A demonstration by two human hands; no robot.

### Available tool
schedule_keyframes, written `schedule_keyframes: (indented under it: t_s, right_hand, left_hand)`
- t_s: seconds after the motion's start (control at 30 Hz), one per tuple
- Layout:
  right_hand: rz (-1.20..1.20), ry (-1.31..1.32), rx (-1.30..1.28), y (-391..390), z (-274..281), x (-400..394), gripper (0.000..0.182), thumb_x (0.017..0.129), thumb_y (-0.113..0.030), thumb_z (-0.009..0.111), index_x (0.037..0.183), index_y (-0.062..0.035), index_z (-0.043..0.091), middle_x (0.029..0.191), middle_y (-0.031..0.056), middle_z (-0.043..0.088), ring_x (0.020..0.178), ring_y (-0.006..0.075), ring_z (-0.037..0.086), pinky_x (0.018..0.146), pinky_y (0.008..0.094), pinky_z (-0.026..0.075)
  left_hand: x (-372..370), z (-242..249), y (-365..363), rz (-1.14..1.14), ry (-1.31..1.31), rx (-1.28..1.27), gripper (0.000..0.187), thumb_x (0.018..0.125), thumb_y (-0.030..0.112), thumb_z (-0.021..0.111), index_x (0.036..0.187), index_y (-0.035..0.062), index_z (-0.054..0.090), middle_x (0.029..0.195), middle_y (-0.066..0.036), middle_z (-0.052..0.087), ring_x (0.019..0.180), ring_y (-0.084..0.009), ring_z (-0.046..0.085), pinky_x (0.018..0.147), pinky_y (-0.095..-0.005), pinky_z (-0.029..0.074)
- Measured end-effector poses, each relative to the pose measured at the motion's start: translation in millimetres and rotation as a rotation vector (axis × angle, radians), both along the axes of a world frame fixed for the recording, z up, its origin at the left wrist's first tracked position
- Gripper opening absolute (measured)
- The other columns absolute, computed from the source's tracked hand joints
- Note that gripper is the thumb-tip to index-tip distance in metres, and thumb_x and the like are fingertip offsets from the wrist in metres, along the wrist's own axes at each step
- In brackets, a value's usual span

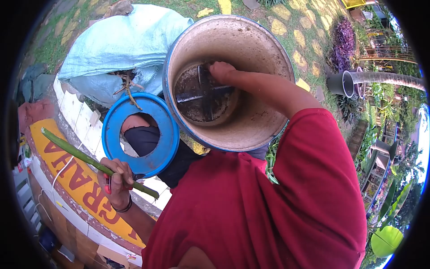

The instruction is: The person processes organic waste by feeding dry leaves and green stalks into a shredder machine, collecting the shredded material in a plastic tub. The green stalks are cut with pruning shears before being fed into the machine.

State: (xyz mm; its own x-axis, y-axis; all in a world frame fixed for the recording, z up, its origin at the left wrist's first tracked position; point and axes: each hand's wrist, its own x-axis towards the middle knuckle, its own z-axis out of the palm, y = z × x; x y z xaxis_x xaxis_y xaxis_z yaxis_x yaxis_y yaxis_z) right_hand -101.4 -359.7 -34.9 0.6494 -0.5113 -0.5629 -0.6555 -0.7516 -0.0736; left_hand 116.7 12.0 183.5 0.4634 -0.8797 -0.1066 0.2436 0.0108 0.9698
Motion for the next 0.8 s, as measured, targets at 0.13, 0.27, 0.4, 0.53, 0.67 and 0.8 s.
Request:
schedule_keyframes:
  t_s: [0.13, 0.27, 0.4, 0.53, 0.67, 0.8]
  right_hand:
    - [0.136, 0.052, -0.148, 14, -7, 4, 0.055, 0.098, -0.007, 0.043, 0.152, -0.0104, 0.038, 0.111, 0.019, 0.069, 0.1, 0.0317, 0.071, 0.082, 0.0452, 0.058]
    - [0.168, 0.056, -0.174, 14, -22, 12, 0.056, 0.097, -0.007, 0.044, 0.152, -0.0116, 0.038, 0.107, 0.0188, 0.071, 0.096, 0.0316, 0.072, 0.08, 0.0455, 0.059]
    - [-0.004, 0.028, -0.157, 20, -27, 7, 0.041, 0.099, -0.013, 0.041, 0.138, -0.0063, 0.053, 0.102, 0.02, 0.072, 0.09, 0.0338, 0.073, 0.079, 0.0449, 0.058]
    - [-0.405, -0.083, -0.042, 17, -56, -3, 0.034, 0.099, -0.016, 0.041, 0.113, 0.0005, 0.067, 0.103, 0.0239, 0.071, 0.096, 0.04, 0.07, 0.087, 0.0488, 0.056]
    - [-0.264, -0.11, -0.159, 9, -41, 2, 0.036, 0.099, -0.018, 0.04, 0.1, -0.0005, 0.072, 0.106, 0.0217, 0.071, 0.098, 0.0379, 0.071, 0.086, 0.0484, 0.057]
    - [-0.486, -0.107, -0.079, 19, -33, 14, 0.036, 0.098, -0.017, 0.04, 0.106, -0.001, 0.071, 0.11, 0.0222, 0.07, 0.104, 0.0392, 0.068, 0.092, 0.0502, 0.053]
  left_hand:
    - [1, 0, 7, 0.0, -0.006, -0.009, 0.033, 0.09, 0.031, 0.073, 0.09, 0.0043, 0.054, 0.061, -0.004, 0.052, 0.049, -0.0083, 0.048, 0.043, -0.0199, 0.031]
    - [3, -4, 11, 0.007, -0.003, -0.005, 0.03, 0.09, 0.029, 0.072, 0.09, 0.0041, 0.054, 0.06, -0.004, 0.052, 0.049, -0.0079, 0.047, 0.044, -0.0199, 0.031]
    - [0, -2, 12, 0.015, -0.005, -0.017, 0.029, 0.09, 0.027, 0.071, 0.09, 0.0039, 0.054, 0.06, -0.005, 0.052, 0.049, -0.0078, 0.046, 0.044, -0.0198, 0.031]
    - [-1, 0, 11, 0.02, -0.004, -0.03, 0.026, 0.09, 0.025, 0.07, 0.09, 0.0037, 0.054, 0.06, -0.005, 0.053, 0.049, -0.008, 0.046, 0.044, -0.0202, 0.031]
    - [0, -1, 12, 0.017, 0.002, -0.005, 0.029, 0.089, 0.027, 0.071, 0.089, 0.0038, 0.054, 0.059, -0.005, 0.052, 0.048, -0.0083, 0.046, 0.045, -0.0205, 0.032]
    - [-1, -1, 13, 0.026, 0.013, -0.023, 0.032, 0.089, 0.03, 0.073, 0.089, 0.0039, 0.054, 0.058, -0.005, 0.052, 0.048, -0.0082, 0.047, 0.045, -0.0204, 0.032]
